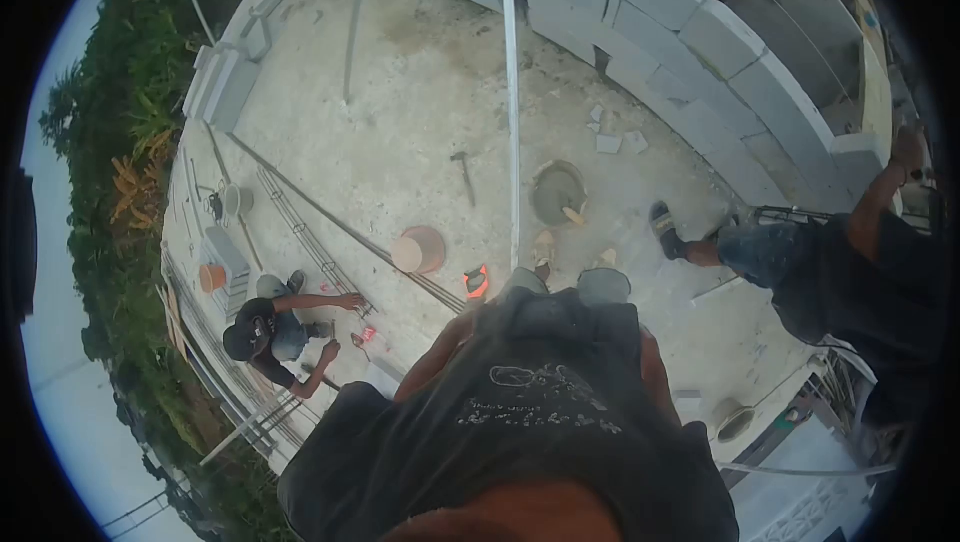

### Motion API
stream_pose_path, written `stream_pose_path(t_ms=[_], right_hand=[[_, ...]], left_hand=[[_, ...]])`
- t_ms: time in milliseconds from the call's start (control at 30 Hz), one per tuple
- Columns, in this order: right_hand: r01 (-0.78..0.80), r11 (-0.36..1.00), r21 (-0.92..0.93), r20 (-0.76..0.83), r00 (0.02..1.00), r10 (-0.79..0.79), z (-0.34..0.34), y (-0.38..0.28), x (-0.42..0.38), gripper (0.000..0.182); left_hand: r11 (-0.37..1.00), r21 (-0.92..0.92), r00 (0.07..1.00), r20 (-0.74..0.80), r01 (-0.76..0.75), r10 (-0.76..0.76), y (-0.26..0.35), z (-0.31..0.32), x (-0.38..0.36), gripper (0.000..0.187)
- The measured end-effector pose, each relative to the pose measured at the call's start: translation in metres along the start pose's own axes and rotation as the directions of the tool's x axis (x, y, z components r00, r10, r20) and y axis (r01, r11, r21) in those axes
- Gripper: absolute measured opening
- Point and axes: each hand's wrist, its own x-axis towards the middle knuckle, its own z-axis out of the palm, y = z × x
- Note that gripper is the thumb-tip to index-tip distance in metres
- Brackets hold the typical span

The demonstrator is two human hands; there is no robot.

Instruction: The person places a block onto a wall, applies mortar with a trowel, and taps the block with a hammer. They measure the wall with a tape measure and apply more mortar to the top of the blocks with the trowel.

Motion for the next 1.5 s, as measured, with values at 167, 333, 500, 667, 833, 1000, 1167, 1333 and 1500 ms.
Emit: stream_pose_path(t_ms=[167, 333, 500, 667, 833, 1000, 1167, 1333, 1500], right_hand=[[-0.106, 0.956, -0.273, -0.012, 0.994, 0.107, -0.025, 0.012, 0.018, 0.030], [-0.165, 0.906, -0.390, -0.048, 0.986, 0.159, -0.070, 0.048, 0.002, 0.031], [-0.167, 0.893, -0.419, -0.032, 0.985, 0.170, -0.110, 0.131, -0.038, 0.032], [0.084, 0.857, -0.508, 0.051, 0.996, -0.068, -0.103, 0.214, -0.079, 0.034], [0.277, 0.609, -0.743, -0.143, 0.823, -0.549, -0.080, 0.280, -0.118, 0.036], [0.327, 0.725, 0.606, -0.555, 0.827, 0.091, -0.012, 0.303, -0.146, 0.042], [0.226, 0.848, 0.479, -0.534, 0.842, 0.078, 0.115, 0.305, -0.151, 0.043], [0.241, 0.956, 0.165, -0.642, 0.763, -0.081, 0.222, 0.307, -0.157, 0.038], [0.097, 0.978, 0.185, -0.805, 0.585, 0.094, 0.247, 0.379, -0.121, 0.036]], left_hand=[[0.892, -0.451, 0.972, -0.202, 0.013, -0.116, 0.028, -0.025, 0.018, 0.097], [0.720, -0.681, 0.967, -0.248, -0.135, -0.052, 0.131, -0.056, -0.055, 0.102], [0.977, -0.170, 0.986, 0.087, -0.126, 0.142, 0.151, 0.021, -0.050, 0.086], [0.826, 0.286, 0.831, 0.444, -0.485, 0.334, 0.065, 0.074, 0.008, 0.050], [0.791, 0.267, 0.748, 0.579, -0.550, 0.325, 0.059, 0.061, 0.116, 0.048], [0.922, 0.356, 0.965, 0.255, -0.154, 0.063, 0.210, 0.075, 0.029, 0.073], [0.719, 0.630, 0.933, 0.354, -0.292, 0.068, 0.281, 0.065, 0.034, 0.074], [0.648, 0.695, 0.930, 0.364, -0.312, 0.058, 0.316, 0.053, 0.069, 0.077], [0.484, 0.794, 0.904, 0.427, -0.368, -0.013, 0.320, 0.083, 0.079, 0.077]])
